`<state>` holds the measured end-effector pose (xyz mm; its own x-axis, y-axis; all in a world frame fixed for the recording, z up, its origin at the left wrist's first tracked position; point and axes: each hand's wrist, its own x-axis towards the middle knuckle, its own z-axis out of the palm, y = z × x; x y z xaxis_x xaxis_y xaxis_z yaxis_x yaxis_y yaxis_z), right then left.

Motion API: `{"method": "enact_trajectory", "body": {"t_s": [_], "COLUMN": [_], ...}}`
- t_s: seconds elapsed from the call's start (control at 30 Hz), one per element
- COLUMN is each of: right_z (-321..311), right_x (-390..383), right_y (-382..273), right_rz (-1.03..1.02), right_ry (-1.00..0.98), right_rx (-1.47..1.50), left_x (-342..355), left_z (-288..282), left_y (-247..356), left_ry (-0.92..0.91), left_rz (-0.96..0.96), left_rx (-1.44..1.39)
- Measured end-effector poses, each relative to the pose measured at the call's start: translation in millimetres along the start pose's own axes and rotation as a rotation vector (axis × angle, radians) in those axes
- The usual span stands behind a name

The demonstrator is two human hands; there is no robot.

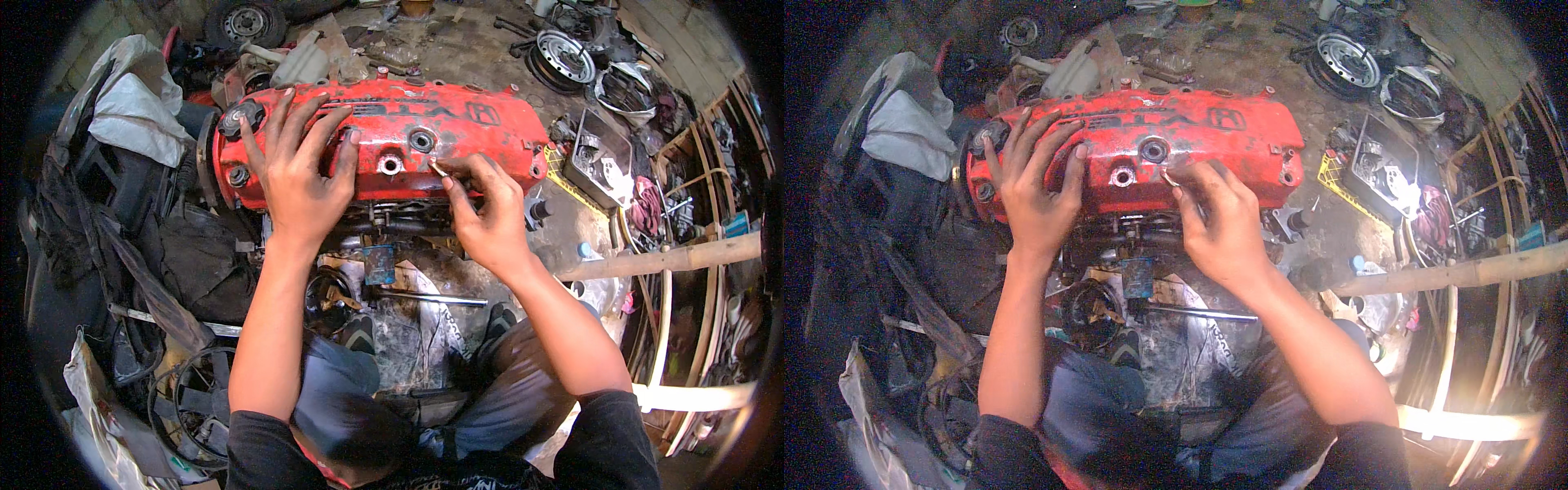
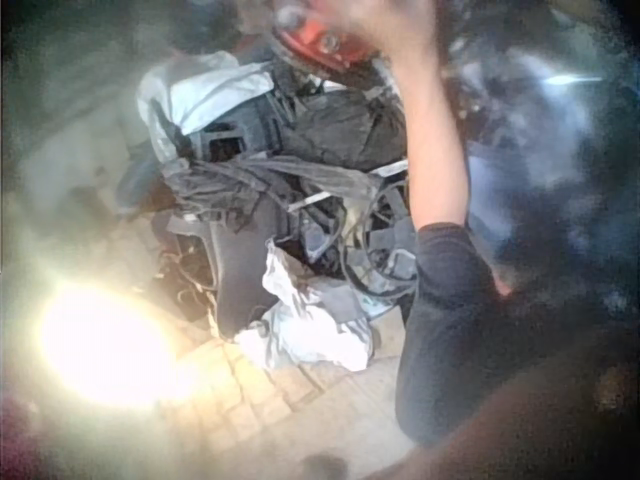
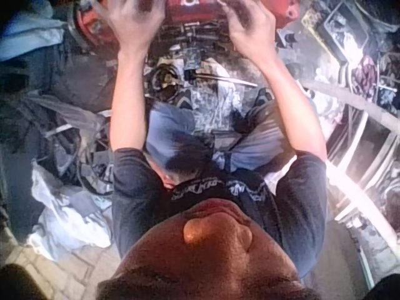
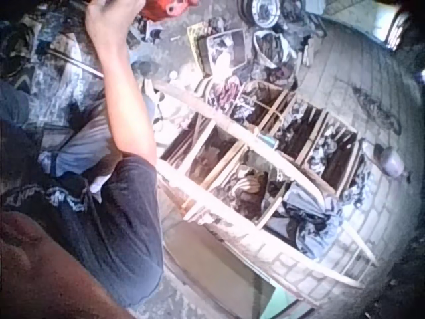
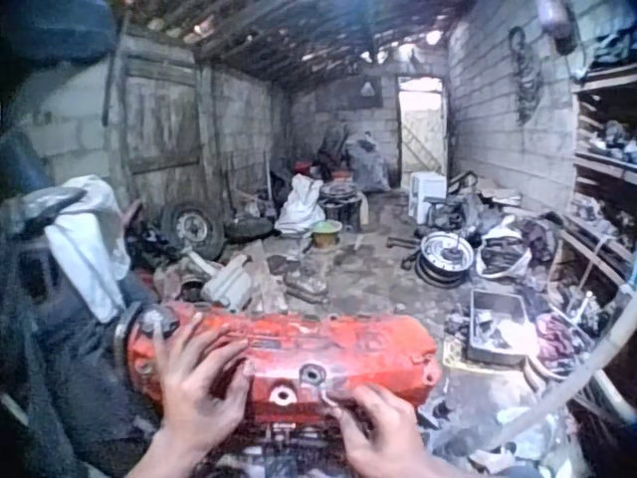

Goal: The person sits on the floor in a cluttered workshop and works on a red engine block. They pour liquid from a plastic bottle into the engine, handle a small metal part, and wipe the engine surface with a cloth.

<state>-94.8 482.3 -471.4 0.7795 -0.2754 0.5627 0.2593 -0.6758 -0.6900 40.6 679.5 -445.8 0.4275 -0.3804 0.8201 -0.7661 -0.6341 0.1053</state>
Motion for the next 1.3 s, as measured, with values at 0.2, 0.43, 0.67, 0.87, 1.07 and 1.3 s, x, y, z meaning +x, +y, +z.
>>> {"method": "enact_trajectory", "body": {"t_s": [0.2, 0.43, 0.67, 0.87, 1.07, 1.3], "right_z": [1, 10, 14, 23, 21, 20], "right_x": [4, -4, 0, 2, -3, -5], "right_y": [-2, 8, 2, -1, -1, 0], "right_rz": [0.171, 0.187, -0.004, -0.070, -0.037, -0.040], "right_ry": [-0.072, -0.053, 0.011, 0.059, 0.032, 0.051], "right_rx": [0.154, 0.194, 0.013, 0.032, -0.039, -0.066], "left_x": [-1, -1, 1, 4, 4, 1], "left_z": [12, 21, 20, 21, 21, 21], "left_y": [4, 3, 10, 12, 10, 10], "left_ry": [-0.007, 0.018, 0.008, 0.022, 0.021, 0.021], "left_rz": [0.026, -0.002, -0.050, -0.051, -0.047, -0.048], "left_rx": [0.166, 0.210, 0.220, 0.212, 0.206, 0.206]}}
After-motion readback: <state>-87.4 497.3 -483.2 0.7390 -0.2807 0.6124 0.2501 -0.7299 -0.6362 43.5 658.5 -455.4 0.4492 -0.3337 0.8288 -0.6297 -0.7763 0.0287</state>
